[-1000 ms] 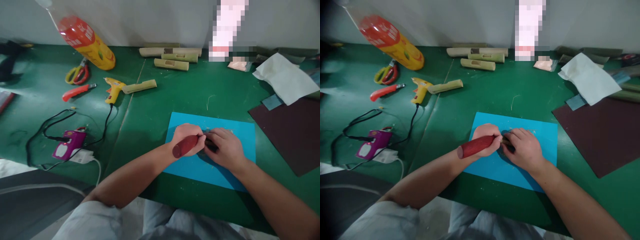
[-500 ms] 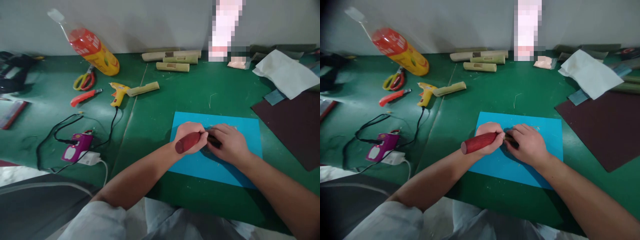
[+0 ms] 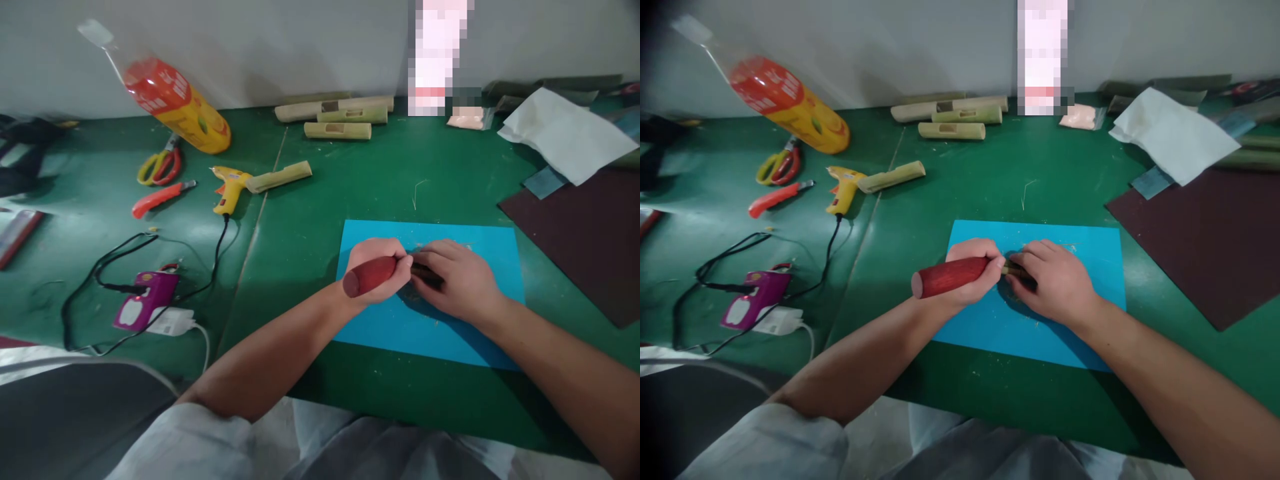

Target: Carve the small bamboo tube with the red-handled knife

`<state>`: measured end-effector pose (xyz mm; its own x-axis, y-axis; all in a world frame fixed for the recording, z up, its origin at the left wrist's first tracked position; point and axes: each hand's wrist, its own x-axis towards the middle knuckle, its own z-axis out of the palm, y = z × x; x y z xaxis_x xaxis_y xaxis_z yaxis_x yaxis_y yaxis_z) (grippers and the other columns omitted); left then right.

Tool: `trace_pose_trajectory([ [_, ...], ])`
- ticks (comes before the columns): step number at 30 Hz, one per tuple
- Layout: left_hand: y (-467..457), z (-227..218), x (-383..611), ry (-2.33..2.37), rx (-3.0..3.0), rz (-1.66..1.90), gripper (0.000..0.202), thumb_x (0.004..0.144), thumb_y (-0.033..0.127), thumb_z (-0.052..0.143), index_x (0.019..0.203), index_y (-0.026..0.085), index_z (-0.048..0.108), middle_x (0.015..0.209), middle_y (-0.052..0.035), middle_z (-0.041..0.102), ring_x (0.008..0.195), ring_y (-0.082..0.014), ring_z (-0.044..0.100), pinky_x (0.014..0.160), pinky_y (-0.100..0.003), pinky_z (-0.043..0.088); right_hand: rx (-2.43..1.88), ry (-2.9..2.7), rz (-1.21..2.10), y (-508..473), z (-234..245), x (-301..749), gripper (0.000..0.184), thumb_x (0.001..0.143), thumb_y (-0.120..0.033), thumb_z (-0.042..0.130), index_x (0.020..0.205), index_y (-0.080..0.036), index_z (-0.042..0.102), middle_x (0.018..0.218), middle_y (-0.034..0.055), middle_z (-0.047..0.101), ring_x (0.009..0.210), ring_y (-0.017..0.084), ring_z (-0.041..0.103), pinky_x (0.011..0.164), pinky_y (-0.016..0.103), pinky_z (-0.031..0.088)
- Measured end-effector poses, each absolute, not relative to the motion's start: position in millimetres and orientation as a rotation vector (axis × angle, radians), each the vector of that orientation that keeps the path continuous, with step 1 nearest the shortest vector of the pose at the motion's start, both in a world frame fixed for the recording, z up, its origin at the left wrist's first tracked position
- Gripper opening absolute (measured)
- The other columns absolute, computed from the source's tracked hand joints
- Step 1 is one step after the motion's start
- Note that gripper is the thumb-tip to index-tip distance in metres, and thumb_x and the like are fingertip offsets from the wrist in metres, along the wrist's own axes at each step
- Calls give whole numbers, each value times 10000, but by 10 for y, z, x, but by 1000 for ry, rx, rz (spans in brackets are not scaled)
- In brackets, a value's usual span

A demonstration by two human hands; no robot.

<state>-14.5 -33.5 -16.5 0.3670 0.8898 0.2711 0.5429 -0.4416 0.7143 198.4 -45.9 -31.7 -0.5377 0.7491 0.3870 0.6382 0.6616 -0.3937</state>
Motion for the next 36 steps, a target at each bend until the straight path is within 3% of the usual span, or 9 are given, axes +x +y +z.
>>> trace_pose_trajectory([
  [7, -331, -81, -152, 1248, 2037, 835, 333, 986, 391, 577, 699, 225, 600, 682, -1, 676, 657, -144, 577, 634, -308, 440, -1076, -2355, 285, -455, -334, 1989, 267, 1071, -355, 602, 1090, -161, 784, 1023, 142, 817, 881, 280, 729, 770, 419, 536],
  [20, -344, -167, -139, 1181, 1777, 1002, 415, 1006, 516, 629, 698, 240, 602, 696, -5, 684, 659, -161, 623, 631, -336, 505, -1101, -2357, 339, -443, -353, 2003, 303, 1071, -384, 583, 1104, -165, 790, 987, 130, 786, 871, 269, 674, 761, 404, 493],
  [27, -309, -326, -185, 1093, 1762, 1097, 682, 966, 879, 524, 747, 245, 643, 757, -43, 715, 710, -184, 658, 646, -363, 533, -1128, -2349, 372, -445, -340, 2000, 294, 1056, -367, 616, 1154, -165, 806, 1011, 123, 789, 916, 280, 697, 770, 407, 493],
  [31, -290, -400, -162, 1090, 1712, 1165, 613, 1051, 746, 477, 744, 233, 613, 761, -35, 693, 721, -161, 653, 685, -341, 545, -1155, -2353, 388, -441, -348, 1998, 270, 1041, -351, 641, 1150, -171, 810, 1034, 124, 792, 938, 280, 701, 794, 409, 502],
  [36, -294, -354, -147, 1028, 1802, 1149, 294, 1034, 452, 600, 853, 233, 679, 822, -10, 729, 758, -150, 653, 703, -316, 528, -1153, -2357, 378, -435, -362, 1997, 223, 1032, -346, 669, 1101, -181, 803, 1040, 132, 790, 940, 285, 701, 791, 408, 499],
])
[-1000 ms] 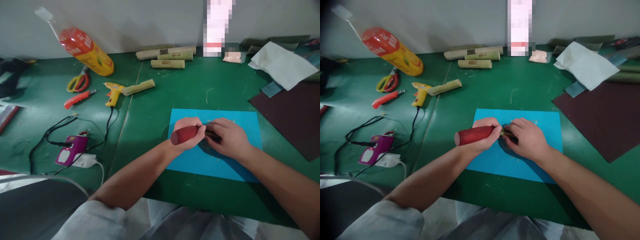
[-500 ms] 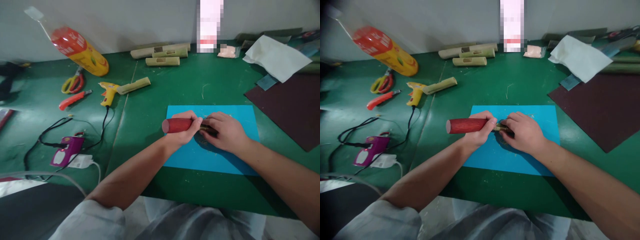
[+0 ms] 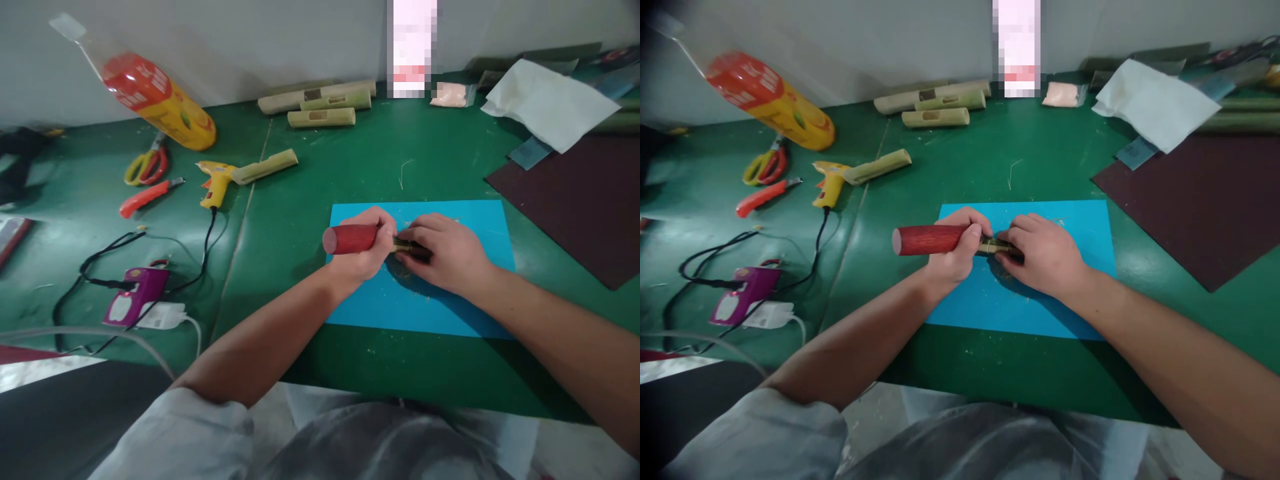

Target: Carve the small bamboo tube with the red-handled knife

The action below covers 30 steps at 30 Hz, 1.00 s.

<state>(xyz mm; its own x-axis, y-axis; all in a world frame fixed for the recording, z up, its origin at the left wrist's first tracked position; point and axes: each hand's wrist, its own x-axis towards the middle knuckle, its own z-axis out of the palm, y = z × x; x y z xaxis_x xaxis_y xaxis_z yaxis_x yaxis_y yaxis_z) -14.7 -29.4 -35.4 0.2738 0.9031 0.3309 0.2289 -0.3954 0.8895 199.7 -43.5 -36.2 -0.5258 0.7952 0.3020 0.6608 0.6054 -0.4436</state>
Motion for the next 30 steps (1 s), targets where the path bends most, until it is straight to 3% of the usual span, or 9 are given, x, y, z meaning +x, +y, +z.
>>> trace_pose_trajectory([
  [6, -272, -334, -119, 1101, 1814, 1185, 310, 1022, 409, 600, 774, 229, 650, 729, 2, 683, 688, -150, 629, 643, -314, 494, -1102, -2355, 331, -433, -362, 2001, 272, 1047, -357, 644, 1115, -151, 806, 1003, 133, 786, 910, 287, 696, 769, 407, 498],
  [16, -293, -254, -142, 1155, 1819, 1084, 317, 991, 395, 602, 722, 232, 631, 720, 4, 676, 693, -154, 621, 662, -319, 488, -1093, -2357, 320, -437, -351, 1986, 267, 1052, -348, 641, 1135, -156, 807, 1002, 121, 789, 895, 275, 696, 753, 393, 484],
  [22, -328, -92, -83, 1282, 1848, 913, 344, 958, 406, 600, 661, 231, 595, 622, 14, 603, 618, -141, 549, 627, -315, 438, -1081, -2354, 319, -429, -346, 1983, 227, 1043, -355, 657, 1006, -169, 781, 969, 120, 778, 879, 266, 680, 739, 385, 483],
  [30, -304, 0, -46, 1161, 1556, 907, 289, 805, 328, 583, 554, 225, 482, 563, 29, 463, 578, -116, 429, 578, -295, 381, -1054, -2341, 352, -456, -322, 1975, 223, 1043, -330, 656, 1017, -154, 791, 944, 110, 770, 865, 263, 682, 722, 384, 486],
])
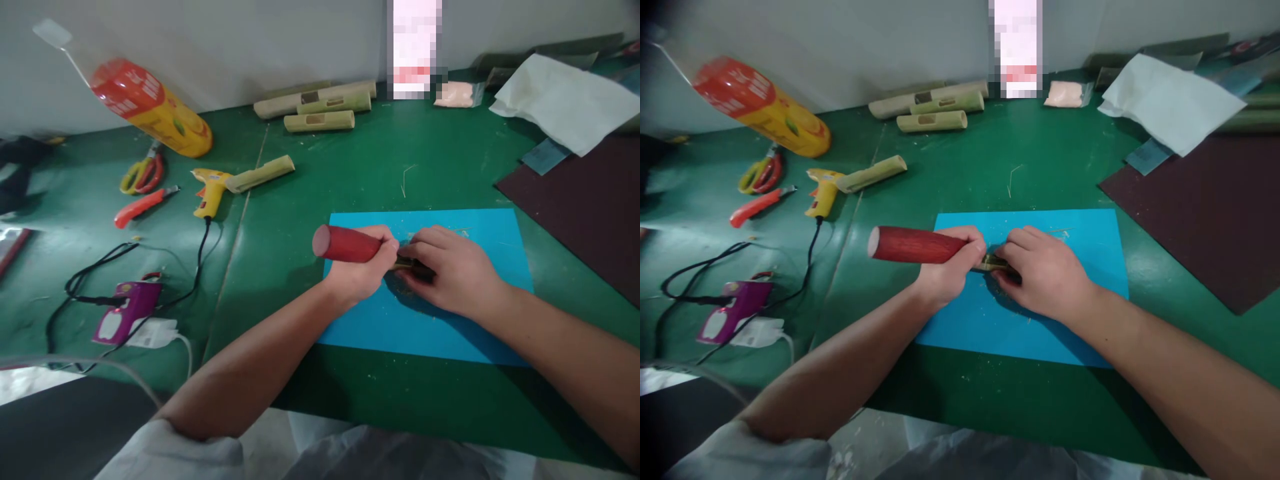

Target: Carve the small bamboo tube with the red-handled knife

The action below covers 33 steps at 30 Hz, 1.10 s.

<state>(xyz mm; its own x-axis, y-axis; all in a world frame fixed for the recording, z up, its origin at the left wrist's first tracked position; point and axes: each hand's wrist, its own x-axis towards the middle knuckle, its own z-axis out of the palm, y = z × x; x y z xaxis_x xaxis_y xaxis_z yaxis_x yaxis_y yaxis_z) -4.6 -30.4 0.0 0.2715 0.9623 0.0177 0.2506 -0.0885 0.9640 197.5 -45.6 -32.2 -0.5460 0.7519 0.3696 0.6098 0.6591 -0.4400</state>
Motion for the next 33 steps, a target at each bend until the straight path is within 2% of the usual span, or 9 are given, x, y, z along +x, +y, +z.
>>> trace_pose_trajectory([
  [3, -311, -31, -26, 1177, 1430, 983, 291, 782, 330, 582, 533, 231, 467, 551, 29, 449, 569, -114, 422, 581, -296, 394, -1041, -2335, 341, -443, -313, 1979, 224, 1041, -328, 662, 1037, -149, 796, 934, 107, 767, 860, 256, 683, 714, 374, 475],
  [6, -309, -82, -3, 1217, 1462, 1068, 278, 834, 361, 607, 598, 230, 539, 611, 23, 519, 620, -126, 498, 636, -305, 452, -1029, -2350, 309, -430, -296, 1980, 216, 1038, -307, 660, 1046, -142, 799, 910, 105, 756, 841, 253, 675, 706, 371, 467],
  [9, -304, -107, -3, 1236, 1555, 1030, 288, 876, 384, 610, 637, 232, 560, 667, 5, 588, 679, -147, 566, 670, -318, 482, -1046, -2357, 304, -426, -286, 1979, 222, 1043, -318, 651, 1031, -151, 796, 936, 113, 764, 851, 259, 678, 708, 374, 466],
  [14, -314, -86, -52, 1263, 1670, 939, 316, 918, 417, 612, 665, 234, 570, 675, 8, 626, 673, -151, 580, 663, -330, 470, -1057, -2377, 311, -431, -301, 1989, 236, 1044, -338, 653, 1033, -148, 792, 932, 118, 756, 861, 266, 672, 701, 378, 449],
  [20, -315, -126, -84, 1192, 1697, 982, 328, 915, 360, 602, 621, 230, 535, 626, 20, 588, 623, -132, 538, 610, -306, 438, -1081, -2371, 329, -438, -308, 1984, 223, 1046, -340, 663, 1052, -157, 789, 977, 118, 775, 903, 269, 686, 712, 376, 440],
  [25, -324, -74, -103, 1211, 1769, 937, 345, 931, 382, 599, 626, 230, 545, 624, 15, 610, 608, -132, 527, 592, -313, 409, -1079, -2361, 357, -437, -305, 1981, 217, 1055, -344, 650, 1021, -176, 782, 956, 115, 768, 891, 258, 671, 734, 380, 465],
  [29, -320, -5, -106, 1112, 1741, 822, 340, 845, 348, 589, 541, 233, 490, 539, 14, 526, 558, -132, 481, 579, -323, 399, -1023, -2343, 430, -436, -312, 2006, 217, 1073, -327, 623, 1022, -189, 783, 927, 94, 768, 884, 241, 679, 762, 378, 492],
  [33, -320, -29, -48, 1167, 1518, 981, 311, 832, 352, 576, 559, 240, 477, 553, 19, 484, 556, -129, 445, 571, -313, 422, -1023, -2350, 396, -426, -302, 2025, 241, 1067, -350, 644, 1055, -162, 796, 930, 101, 768, 860, 246, 681, 738, 385, 505],
])
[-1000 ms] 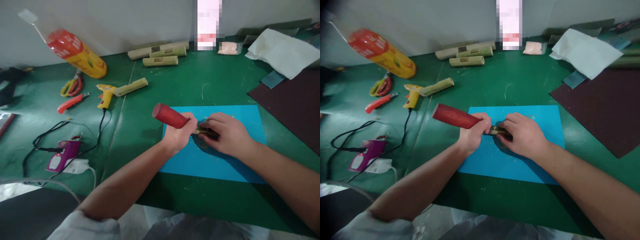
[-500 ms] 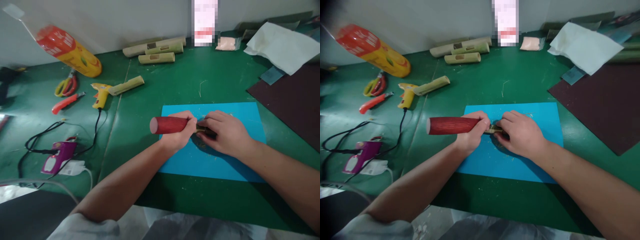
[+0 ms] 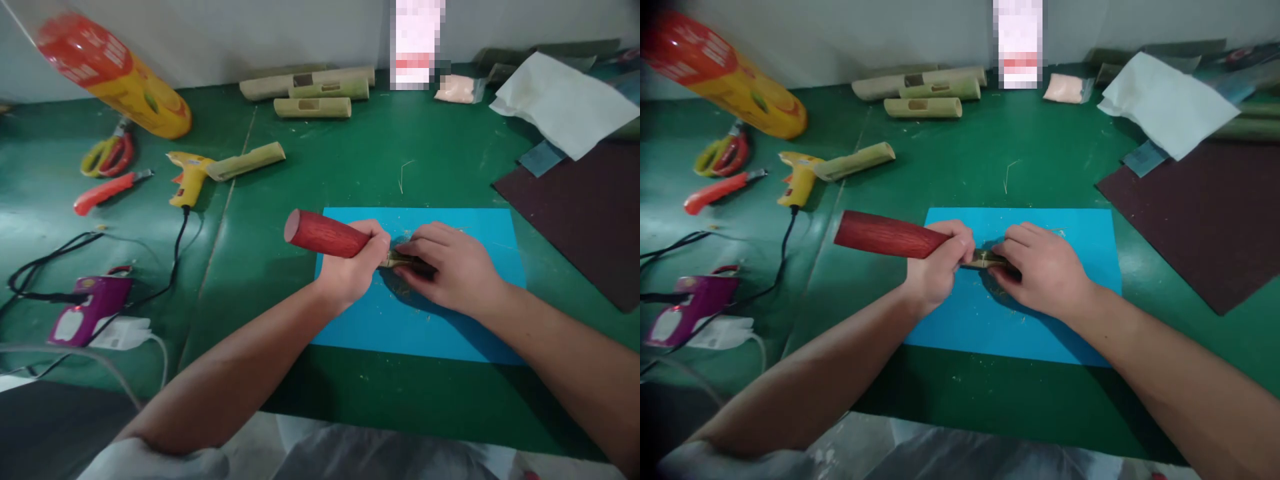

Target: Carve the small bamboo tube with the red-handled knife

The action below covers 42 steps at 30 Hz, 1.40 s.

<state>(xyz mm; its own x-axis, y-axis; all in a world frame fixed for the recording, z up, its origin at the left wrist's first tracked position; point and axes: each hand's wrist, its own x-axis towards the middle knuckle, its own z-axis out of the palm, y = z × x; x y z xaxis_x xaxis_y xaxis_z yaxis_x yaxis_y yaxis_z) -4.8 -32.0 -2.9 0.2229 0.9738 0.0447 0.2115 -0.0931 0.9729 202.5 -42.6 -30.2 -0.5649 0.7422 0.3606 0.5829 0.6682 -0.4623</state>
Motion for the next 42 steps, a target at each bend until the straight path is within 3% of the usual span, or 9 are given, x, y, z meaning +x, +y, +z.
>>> trace_pose_trajectory([
  [6, -321, -72, -16, 1201, 1622, 1008, 255, 895, 345, 589, 665, 236, 579, 677, -3, 632, 670, -155, 593, 635, -318, 492, -1011, -2335, 328, -424, -285, 2024, 216, 1052, -321, 671, 1039, -149, 801, 911, 104, 753, 844, 256, 678, 728, 398, 511],
  [12, -336, -75, -59, 1245, 1750, 1019, 65, 877, 244, 621, 821, 241, 653, 805, -2, 744, 688, -150, 639, 623, -313, 483, -1066, -2372, 351, -432, -288, 2038, 216, 1063, -357, 653, 1044, -189, 788, 932, 106, 754, 883, 263, 680, 758, 400, 513],
  [16, -368, -55, -58, 1350, 1759, 1016, 133, 869, 296, 696, 767, 243, 629, 711, 14, 705, 595, -134, 576, 548, -312, 406, -1048, -2356, 330, -430, -293, 2033, 197, 1054, -332, 649, 1030, -188, 780, 919, 104, 749, 858, 253, 670, 744, 392, 501],
  [22, -346, -100, -65, 1298, 1791, 1148, 368, 956, 469, 740, 707, 241, 593, 676, 11, 679, 631, -141, 599, 599, -326, 452, -1059, -2351, 373, -423, -306, 2025, 254, 1077, -372, 623, 1033, -183, 787, 912, 104, 750, 851, 248, 655, 754, 395, 497],
  [27, -322, -114, -54, 1278, 1776, 1146, 336, 954, 406, 727, 705, 236, 580, 659, 19, 647, 618, -132, 584, 600, -324, 449, -1040, -2359, 351, -431, -299, 2017, 268, 1075, -355, 630, 1092, -150, 802, 927, 111, 759, 849, 251, 656, 752, 396, 499],
  [35, -338, -212, -81, 1266, 1841, 1173, 287, 932, 304, 638, 683, 232, 516, 639, 19, 564, 611, -136, 500, 608, -340, 396, -1043, -2363, 393, -449, -292, 1978, 231, 1065, -356, 633, 1050, -188, 791, 929, 105, 746, 868, 247, 649, 730, 381, 463],
  [42, -357, -117, 3, 1243, 1418, 1222, 283, 770, 215, 610, 523, 228, 473, 544, 15, 472, 547, -119, 439, 531, -293, 403, -1040, -2343, 392, -417, -300, 1970, 254, 1065, -375, 644, 980, -190, 797, 908, 99, 748, 856, 242, 657, 734, 384, 491],
])
